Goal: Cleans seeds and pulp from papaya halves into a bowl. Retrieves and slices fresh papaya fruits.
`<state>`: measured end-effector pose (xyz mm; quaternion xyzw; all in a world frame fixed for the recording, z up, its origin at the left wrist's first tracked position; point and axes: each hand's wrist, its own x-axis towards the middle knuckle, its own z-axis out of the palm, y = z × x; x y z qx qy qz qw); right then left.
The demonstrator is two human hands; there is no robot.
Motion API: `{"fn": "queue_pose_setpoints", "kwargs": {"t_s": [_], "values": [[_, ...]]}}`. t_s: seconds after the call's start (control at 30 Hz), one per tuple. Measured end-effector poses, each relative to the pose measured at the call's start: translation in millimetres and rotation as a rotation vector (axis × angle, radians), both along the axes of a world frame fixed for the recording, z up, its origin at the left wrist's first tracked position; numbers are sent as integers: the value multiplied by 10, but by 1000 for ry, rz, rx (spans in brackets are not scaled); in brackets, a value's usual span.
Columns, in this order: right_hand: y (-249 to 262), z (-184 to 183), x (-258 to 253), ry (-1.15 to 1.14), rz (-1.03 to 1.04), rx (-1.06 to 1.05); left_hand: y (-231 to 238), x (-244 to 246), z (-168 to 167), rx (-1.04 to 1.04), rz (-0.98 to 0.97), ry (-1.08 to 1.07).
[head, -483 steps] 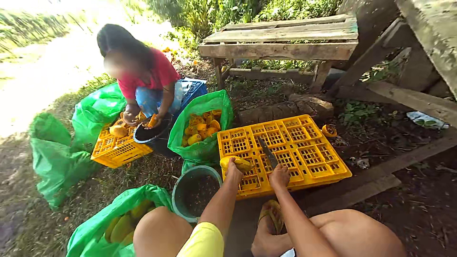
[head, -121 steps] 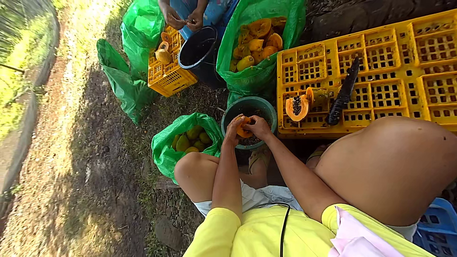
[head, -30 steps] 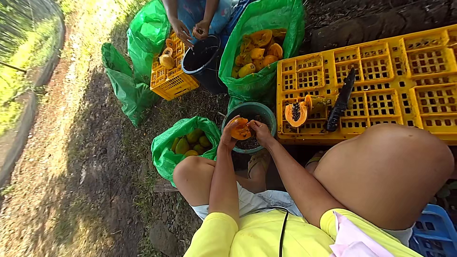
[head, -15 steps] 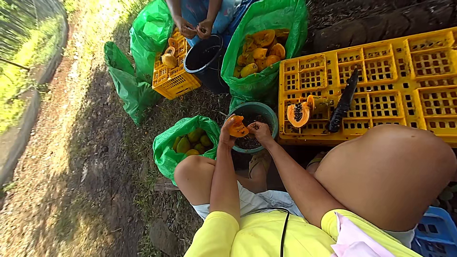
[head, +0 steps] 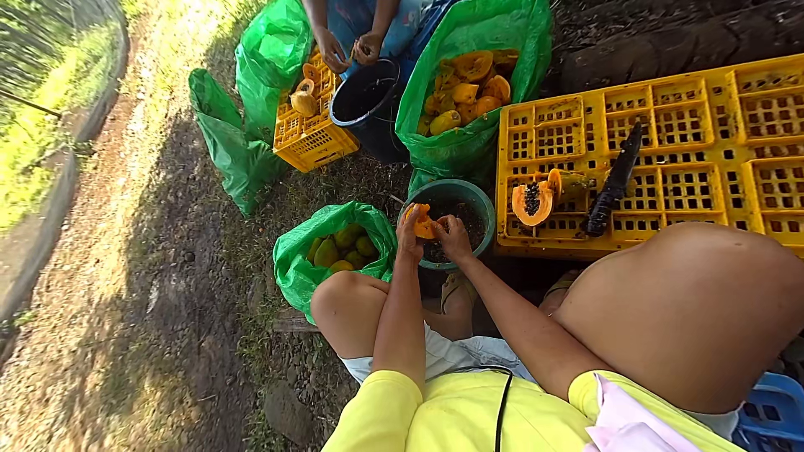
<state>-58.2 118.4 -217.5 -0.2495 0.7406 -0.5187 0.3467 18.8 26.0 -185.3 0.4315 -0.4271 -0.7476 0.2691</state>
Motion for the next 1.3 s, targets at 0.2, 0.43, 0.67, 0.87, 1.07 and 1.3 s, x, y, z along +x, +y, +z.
{"fn": "queue_pose_setpoints", "kwargs": {"t_s": [0.2, 0.43, 0.67, 0.87, 1.07, 1.3], "values": [[-2, 7, -119, -242, -44, -35, -37, 41, 61, 7, -109, -13], [-11, 22, -156, -213, 103, 37, -43, 31, 44, -41, -154, -60], [-31, -3, -223, -372, 16, -129, -54, 1, 418, -33, -222, -136], [-39, 232, -392, -533, 41, -77, -175, -125, 1314, 0, -116, -230], [-50, 511, -560, -402, 160, -67, -359, -153, 2086, -203, -258, -157], [-104, 564, -619, -373, 179, -249, -381, -167, 2084, 51, -252, -79]]}}
